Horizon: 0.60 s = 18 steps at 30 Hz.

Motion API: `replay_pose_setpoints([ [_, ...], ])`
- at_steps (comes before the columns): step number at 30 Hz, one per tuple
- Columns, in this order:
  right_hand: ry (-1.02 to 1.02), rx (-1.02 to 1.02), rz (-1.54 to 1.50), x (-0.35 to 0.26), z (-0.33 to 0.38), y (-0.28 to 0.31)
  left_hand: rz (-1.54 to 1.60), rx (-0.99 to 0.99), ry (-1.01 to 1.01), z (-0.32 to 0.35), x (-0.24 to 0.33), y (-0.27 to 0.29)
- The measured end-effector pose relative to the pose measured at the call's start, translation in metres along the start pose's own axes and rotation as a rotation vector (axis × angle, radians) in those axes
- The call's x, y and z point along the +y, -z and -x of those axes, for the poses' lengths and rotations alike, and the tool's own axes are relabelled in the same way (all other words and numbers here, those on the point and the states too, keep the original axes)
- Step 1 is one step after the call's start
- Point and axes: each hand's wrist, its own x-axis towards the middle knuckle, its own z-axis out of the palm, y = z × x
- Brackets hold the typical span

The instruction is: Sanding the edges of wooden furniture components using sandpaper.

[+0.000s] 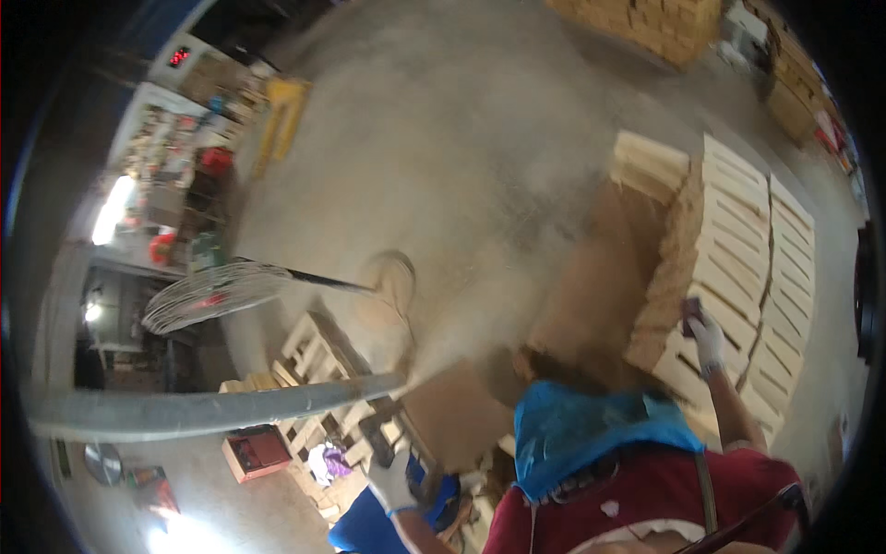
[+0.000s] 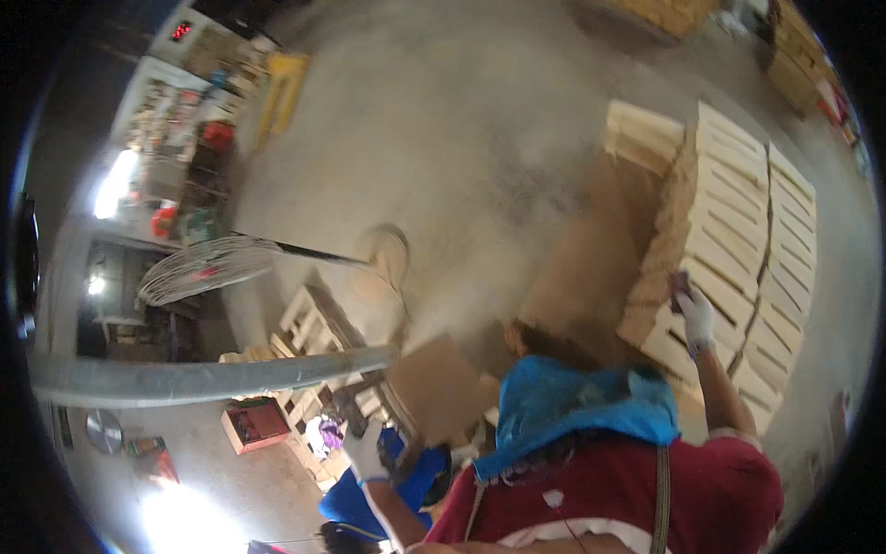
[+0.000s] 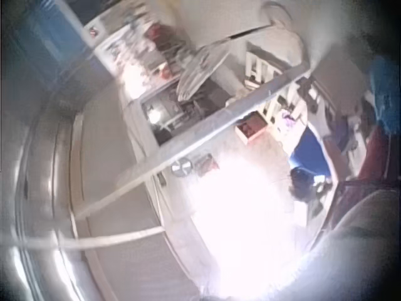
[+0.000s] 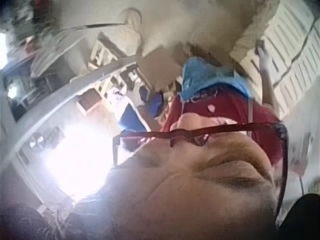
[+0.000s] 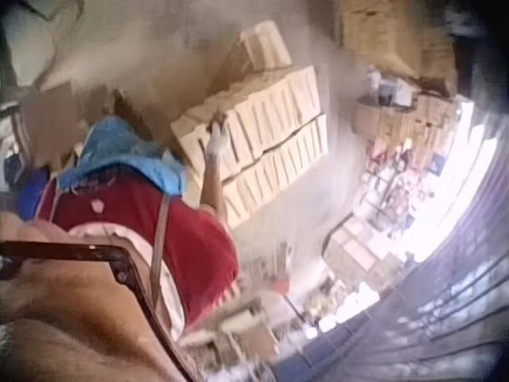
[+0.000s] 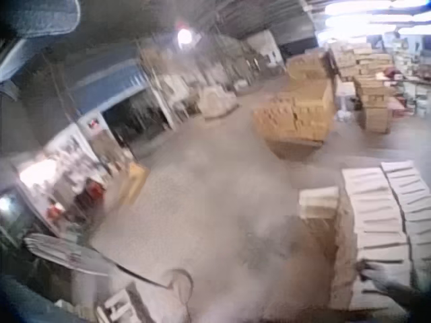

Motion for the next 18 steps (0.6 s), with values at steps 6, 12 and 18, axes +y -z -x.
replay_pose_setpoints([
  [6,-0.038,0.167,0.299,-0.007,0.017,-0.060,-0.294,-0.198,-0.218,-0.132,0.022,-0.059],
  [12,-0.247,0.213,0.432,0.035,0.043,-0.092,-0.365,-0.280,-0.334,-0.239,0.056,-0.097],
  [18,-0.478,0.150,0.475,0.066,0.038,-0.137,-0.430,-0.298,-0.451,-0.302,0.090,-0.153],
])
